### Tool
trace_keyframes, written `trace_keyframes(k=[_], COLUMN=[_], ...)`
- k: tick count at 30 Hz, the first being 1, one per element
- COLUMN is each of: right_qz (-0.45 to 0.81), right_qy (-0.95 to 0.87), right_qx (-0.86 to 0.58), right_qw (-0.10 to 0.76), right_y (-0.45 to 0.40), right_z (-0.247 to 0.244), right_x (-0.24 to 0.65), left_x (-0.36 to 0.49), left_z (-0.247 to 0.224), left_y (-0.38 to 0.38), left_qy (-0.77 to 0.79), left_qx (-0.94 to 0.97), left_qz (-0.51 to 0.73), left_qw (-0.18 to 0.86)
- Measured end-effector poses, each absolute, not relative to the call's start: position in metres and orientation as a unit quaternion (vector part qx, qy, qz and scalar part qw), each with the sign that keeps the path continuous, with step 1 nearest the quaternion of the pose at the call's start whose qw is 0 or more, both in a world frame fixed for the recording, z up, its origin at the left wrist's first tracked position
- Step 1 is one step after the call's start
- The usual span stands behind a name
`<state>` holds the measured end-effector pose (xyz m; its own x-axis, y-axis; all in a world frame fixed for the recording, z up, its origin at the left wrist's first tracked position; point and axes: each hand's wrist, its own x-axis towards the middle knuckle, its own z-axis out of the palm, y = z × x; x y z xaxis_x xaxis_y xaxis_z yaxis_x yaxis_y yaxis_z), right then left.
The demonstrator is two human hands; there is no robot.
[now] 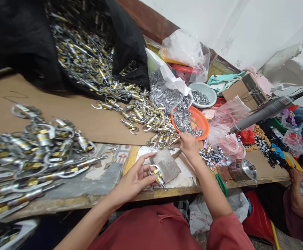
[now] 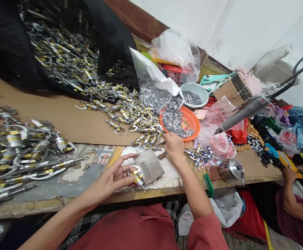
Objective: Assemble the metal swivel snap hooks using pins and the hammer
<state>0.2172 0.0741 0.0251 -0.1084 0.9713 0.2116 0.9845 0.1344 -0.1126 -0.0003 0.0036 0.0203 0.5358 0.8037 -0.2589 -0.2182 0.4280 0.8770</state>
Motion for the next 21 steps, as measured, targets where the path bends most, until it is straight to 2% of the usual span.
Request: trace_keyframes(k=[4,11,15,21], right_qz=[-0.045,0.001,0.006,0.04], right_qy=[-0.697,-0.66,-0.653,-0.643], right_qx=[-0.707,-0.746,-0.746,-0.727], right_qw=[0.115,0.083,0.127,0.24], right_y=[0.095,0.125,0.124,0.116], right_z=[0.031,0.015,0.012,0.032], right_x=[0.259,0.296,0.292,0.286], left_x=[-0.001,0.0,0.0,0.001], left_z=[0.018,0.013,0.009,0.011], left_y=[0.006,0.005,0.005,0.003], left_qy=[0.335,0.33,0.321,0.326], left_qx=[0.403,0.39,0.385,0.374], left_qz=[0.327,0.341,0.351,0.359], left_qw=[0.786,0.789,0.791,0.79])
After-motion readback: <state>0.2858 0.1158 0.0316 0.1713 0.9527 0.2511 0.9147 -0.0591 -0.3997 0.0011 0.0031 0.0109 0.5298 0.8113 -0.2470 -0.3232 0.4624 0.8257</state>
